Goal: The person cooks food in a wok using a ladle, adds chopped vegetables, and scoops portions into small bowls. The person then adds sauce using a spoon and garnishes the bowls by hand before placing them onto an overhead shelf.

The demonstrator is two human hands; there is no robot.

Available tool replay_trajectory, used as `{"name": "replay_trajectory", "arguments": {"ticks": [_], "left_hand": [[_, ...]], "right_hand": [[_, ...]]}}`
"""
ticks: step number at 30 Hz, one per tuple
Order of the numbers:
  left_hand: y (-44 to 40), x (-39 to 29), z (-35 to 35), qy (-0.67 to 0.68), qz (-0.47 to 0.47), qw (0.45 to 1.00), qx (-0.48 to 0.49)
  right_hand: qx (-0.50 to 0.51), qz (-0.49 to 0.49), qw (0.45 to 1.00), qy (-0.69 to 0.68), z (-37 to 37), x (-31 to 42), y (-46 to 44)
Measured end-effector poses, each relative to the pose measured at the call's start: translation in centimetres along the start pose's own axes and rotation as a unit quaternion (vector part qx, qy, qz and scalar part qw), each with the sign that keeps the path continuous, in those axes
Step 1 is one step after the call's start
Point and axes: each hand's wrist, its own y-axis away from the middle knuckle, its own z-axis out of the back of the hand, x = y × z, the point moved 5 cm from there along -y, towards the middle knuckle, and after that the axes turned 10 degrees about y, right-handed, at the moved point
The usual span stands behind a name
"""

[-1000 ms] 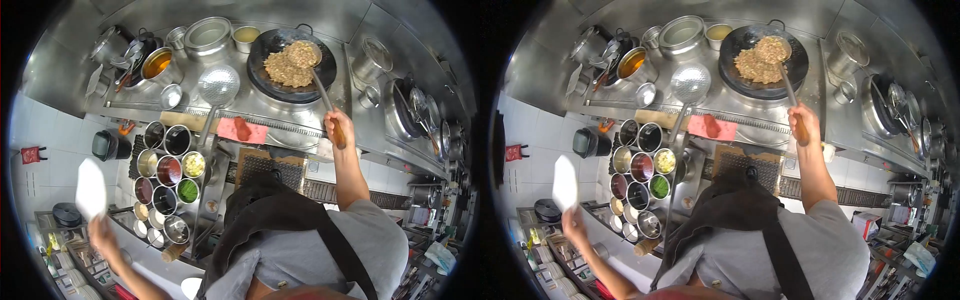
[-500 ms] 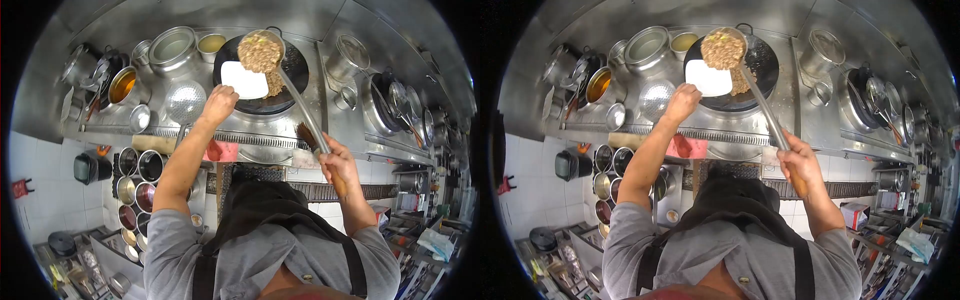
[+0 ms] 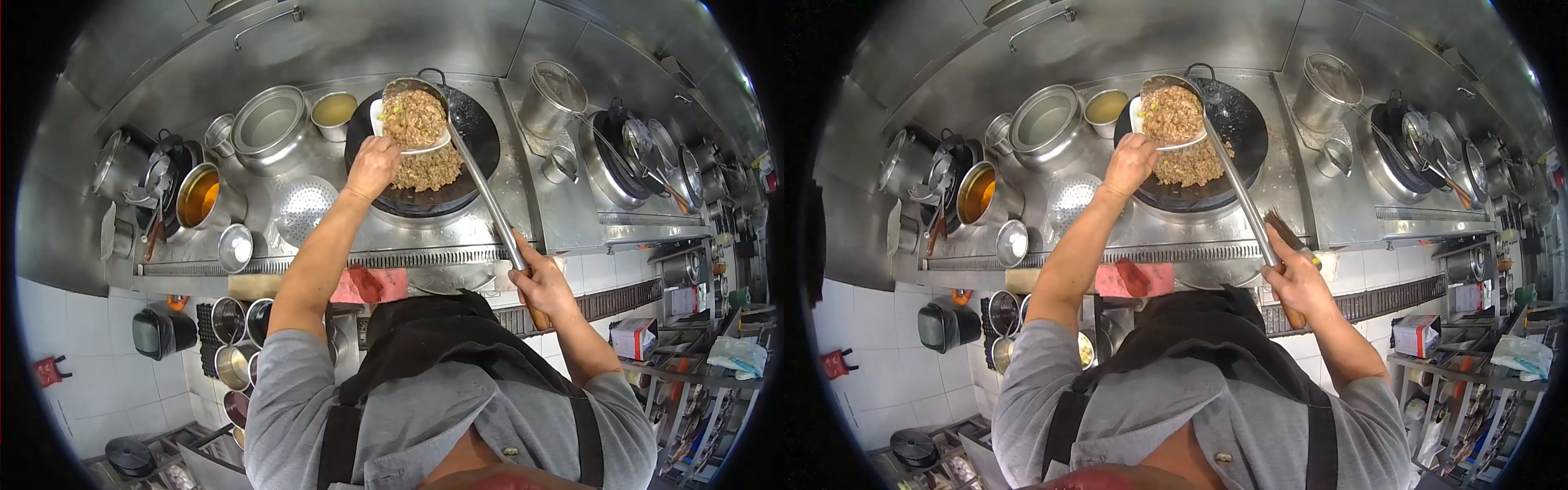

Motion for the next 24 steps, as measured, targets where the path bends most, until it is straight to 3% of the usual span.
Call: {"name": "replay_trajectory", "arguments": {"ticks": [6, 8, 11, 15, 24], "left_hand": [[-0.7, 0.2, -0.1, 0.025, -0.013, 0.999, -0.027], [-0.8, 0.5, 0.1, 0.026, -0.012, 0.999, -0.015], [-0.2, 1.2, 0.2, 0.024, -0.003, 1.0, 0.013], [0.0, 2.0, 0.4, 0.018, 0.0, 1.0, 0.021], [0.4, 2.9, 0.1, 0.006, 0.013, 1.0, 0.019]], "right_hand": [[-0.026, -0.004, 1.0, -0.014, -0.1, -0.1, -1.5], [-0.005, 0.002, 0.991, -0.135, -0.5, -0.2, -1.9], [0.006, -0.019, 0.98, -0.198, -0.8, -0.4, -2.5], [0.002, -0.008, 0.995, -0.103, -1.4, -0.3, -2.6], [-0.027, 0.011, 0.982, -0.187, 0.0, 0.8, -3.2]]}}
